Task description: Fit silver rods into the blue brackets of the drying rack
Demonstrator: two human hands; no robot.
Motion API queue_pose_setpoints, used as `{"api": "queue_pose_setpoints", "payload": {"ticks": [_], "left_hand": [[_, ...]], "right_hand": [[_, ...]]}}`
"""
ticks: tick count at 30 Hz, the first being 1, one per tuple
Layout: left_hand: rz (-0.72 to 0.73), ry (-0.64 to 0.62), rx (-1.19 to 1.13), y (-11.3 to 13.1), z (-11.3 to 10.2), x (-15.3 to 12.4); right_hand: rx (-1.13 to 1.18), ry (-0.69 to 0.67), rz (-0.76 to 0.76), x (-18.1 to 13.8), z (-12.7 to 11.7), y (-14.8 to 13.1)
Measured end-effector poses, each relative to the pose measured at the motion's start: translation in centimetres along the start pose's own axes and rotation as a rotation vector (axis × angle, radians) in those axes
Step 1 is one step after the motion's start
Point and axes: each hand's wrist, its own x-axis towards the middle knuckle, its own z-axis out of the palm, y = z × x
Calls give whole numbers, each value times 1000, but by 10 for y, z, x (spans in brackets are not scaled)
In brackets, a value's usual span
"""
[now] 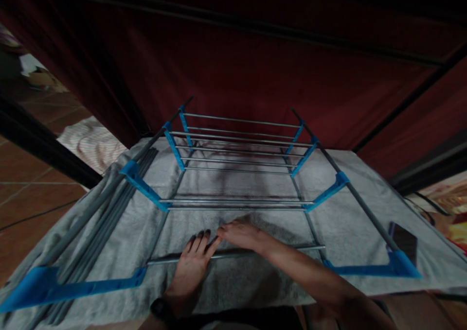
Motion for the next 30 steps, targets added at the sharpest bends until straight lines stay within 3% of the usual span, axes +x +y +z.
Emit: {"api": "queue_pose_setpoints", "payload": {"ticks": [4,13,21,25,30], "left_hand": [[-19,-15,-35,0,0,0],[6,-10,7,2,-6,1],[-28,-61,-9,5,-15,3],[-26,-68,-31,6,-15,4],[-2,-39,-22,5,-14,3]], "right_hand": [[-137,-10,-33,-5,4,-1],[-144,81,-3,-5,19,-2],[193,152,406,-4,25,8],[435,220,296,-9,29,18],[471,207,167,-9,33,18]]}}
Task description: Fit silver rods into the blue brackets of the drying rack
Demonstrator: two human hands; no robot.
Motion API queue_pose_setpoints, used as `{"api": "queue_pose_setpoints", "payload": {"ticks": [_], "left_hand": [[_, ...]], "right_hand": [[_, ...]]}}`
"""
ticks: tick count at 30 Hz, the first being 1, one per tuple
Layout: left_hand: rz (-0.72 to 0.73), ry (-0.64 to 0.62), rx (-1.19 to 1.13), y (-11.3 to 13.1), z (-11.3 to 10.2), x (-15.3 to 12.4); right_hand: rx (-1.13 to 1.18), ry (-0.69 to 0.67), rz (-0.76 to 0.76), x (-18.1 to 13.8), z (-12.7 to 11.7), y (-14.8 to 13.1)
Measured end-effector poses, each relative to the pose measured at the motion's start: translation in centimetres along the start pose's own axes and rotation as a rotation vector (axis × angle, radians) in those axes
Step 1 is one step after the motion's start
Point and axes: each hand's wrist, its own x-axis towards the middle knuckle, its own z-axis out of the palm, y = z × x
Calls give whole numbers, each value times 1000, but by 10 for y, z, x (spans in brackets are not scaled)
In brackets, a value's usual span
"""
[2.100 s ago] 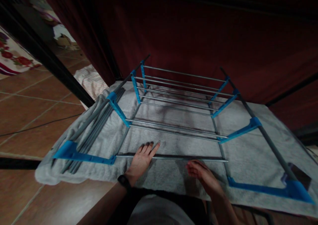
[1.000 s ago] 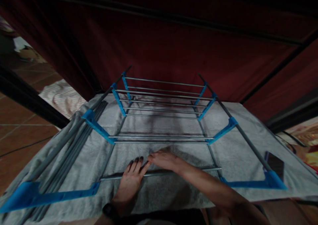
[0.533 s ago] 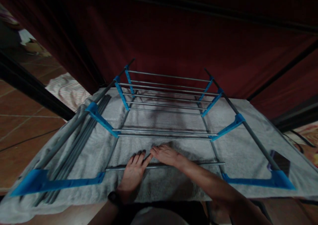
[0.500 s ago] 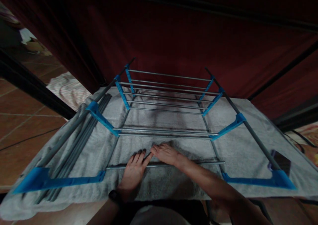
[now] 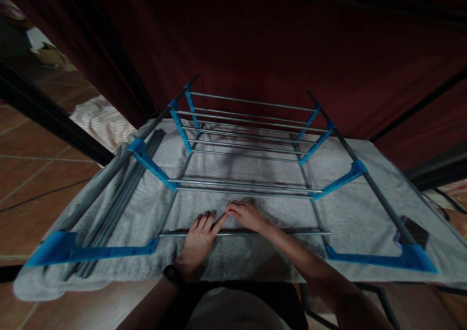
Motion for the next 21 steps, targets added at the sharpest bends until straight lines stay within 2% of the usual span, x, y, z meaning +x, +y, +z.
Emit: {"api": "queue_pose_setpoints", "payload": {"ticks": [8,15,21], "left_hand": [[42,68,76,-2,3,0],[52,79,46,-3,3,1],[58,54,42,-4,5,1]], "right_hand": [[-196,-178,-99,7,-8,-5],[-205,-319,-116,24,-24,-13],[-208,-402,-193,35,-37,-21]]}}
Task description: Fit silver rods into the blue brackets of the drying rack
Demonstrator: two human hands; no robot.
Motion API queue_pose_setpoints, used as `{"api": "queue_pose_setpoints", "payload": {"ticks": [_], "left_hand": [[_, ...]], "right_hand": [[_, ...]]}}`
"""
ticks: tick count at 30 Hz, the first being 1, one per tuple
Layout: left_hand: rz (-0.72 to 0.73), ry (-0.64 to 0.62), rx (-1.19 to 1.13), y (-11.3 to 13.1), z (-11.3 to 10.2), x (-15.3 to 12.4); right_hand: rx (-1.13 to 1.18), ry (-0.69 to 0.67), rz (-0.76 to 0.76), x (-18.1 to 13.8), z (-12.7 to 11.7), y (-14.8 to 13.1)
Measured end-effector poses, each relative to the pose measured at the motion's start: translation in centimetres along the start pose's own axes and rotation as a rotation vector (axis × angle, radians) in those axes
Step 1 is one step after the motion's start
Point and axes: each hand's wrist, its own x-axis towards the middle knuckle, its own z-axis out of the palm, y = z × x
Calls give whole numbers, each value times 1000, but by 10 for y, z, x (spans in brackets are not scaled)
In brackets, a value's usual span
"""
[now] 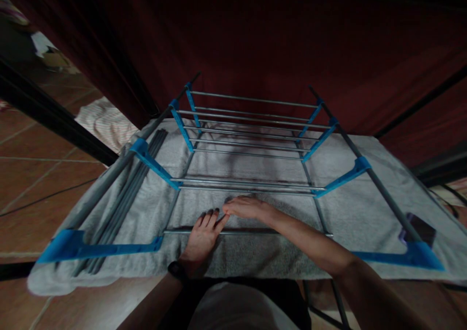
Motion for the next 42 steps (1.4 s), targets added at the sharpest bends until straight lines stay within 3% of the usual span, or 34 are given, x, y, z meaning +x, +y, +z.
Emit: {"api": "queue_pose_setpoints", "payload": {"ticks": [14,20,25,29,32,34,36,38,42], "left_hand": [[-10,14,11,0,4,-1],[-17,22,12,1,-3,1],[-47,23,-24,3,-2,-1],[-83,30,-57,3,3,-4],[-110,17,-84,2,3,-4],[-129,18,-109,0,3,-3],[-141,28,-143,-2,2,-2],[-139,38,-177,-5,2,0],[-103,58,-215,-12,3,-2]], "right_hand": [[-292,-15,5,3,13,-9],[-295,53,129,3,16,-12],[1,366,388,-21,10,-5],[659,605,341,-65,30,-10],[1058,597,292,-103,62,-25],[1201,545,321,-126,85,-34],[1307,581,365,-145,104,-37],[1346,781,489,-159,117,-34],[1421,1354,720,-170,122,-16]]}}
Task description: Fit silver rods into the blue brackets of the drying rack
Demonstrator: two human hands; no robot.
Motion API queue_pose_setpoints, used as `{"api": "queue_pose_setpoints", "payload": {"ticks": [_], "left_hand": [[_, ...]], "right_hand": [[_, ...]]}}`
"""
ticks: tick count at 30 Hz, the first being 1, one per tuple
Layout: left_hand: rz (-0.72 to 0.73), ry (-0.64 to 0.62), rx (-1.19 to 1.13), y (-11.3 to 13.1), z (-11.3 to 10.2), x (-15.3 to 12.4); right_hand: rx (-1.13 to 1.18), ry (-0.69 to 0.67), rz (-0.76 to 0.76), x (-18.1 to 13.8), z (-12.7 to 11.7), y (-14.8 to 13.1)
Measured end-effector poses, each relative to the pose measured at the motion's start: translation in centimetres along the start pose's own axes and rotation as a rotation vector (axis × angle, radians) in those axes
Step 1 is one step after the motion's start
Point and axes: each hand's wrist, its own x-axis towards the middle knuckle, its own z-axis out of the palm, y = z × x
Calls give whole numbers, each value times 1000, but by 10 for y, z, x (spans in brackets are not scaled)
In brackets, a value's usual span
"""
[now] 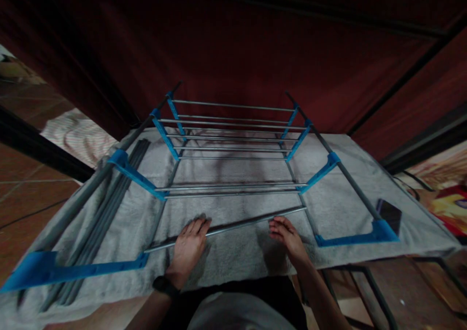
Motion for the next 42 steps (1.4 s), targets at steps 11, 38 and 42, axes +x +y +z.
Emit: {"api": "queue_pose_setpoints", "payload": {"ticks": [11,38,42], "left_hand": [[218,135,43,-15,8,-19],[-1023,663,-1188,-17,-14,-6],[-1064,761,-1485,-12,-16,-3]], "right_hand": [[236,96,-30,21,-10,-9],[210,231,-9,54,-57,9],[197,223,5,56,-60,10]]}}
